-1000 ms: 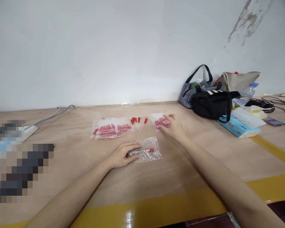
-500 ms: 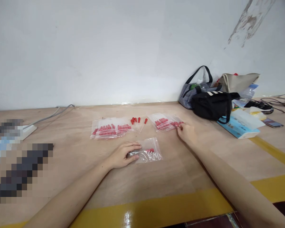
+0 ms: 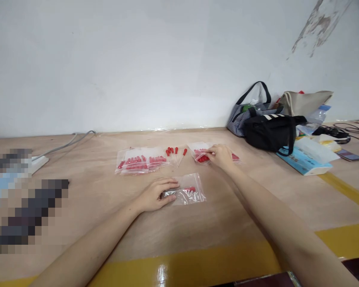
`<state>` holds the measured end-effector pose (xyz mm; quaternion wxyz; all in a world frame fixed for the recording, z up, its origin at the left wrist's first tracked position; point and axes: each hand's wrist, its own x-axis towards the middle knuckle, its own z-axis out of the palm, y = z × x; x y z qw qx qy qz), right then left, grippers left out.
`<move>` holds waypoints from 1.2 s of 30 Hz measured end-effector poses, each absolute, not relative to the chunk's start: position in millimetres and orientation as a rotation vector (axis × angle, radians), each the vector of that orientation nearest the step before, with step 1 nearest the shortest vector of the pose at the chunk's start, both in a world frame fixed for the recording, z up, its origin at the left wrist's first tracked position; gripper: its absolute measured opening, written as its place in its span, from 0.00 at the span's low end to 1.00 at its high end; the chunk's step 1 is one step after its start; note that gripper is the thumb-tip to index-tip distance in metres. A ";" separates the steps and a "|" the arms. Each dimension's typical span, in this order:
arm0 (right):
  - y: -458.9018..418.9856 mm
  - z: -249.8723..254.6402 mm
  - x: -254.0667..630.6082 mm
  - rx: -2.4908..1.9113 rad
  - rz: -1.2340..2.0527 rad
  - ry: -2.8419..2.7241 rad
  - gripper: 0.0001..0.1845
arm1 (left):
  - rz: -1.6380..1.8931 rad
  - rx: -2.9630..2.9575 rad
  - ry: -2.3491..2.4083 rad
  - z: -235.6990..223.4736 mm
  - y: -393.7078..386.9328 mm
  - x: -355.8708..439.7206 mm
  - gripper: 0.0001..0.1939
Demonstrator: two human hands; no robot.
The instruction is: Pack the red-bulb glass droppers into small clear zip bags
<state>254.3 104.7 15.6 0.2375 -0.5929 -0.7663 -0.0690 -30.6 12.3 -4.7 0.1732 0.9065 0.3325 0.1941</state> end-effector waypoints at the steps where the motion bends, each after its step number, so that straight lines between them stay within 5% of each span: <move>1: 107.6 19.1 251.9 -1.629 -0.150 -2.117 0.11 | 0.549 2.571 0.945 -4.8 12.3 -30.6 0.20; 7: 118.3 25.1 280.4 -1.541 0.324 -2.092 0.16 | 0.573 2.574 0.931 -6.7 12.5 -31.7 0.20; 20: 90.9 -11.3 335.8 -1.630 0.009 -1.746 0.17 | 0.578 2.553 0.953 -3.6 11.0 -30.5 0.19; 29: 81.1 5.7 218.7 -1.249 0.210 -2.068 0.11 | 0.542 2.584 0.929 -5.2 11.6 -29.5 0.20; 36: 124.8 4.7 145.3 -1.819 0.330 -1.860 0.18 | 0.552 2.572 0.920 -4.2 10.2 -29.9 0.21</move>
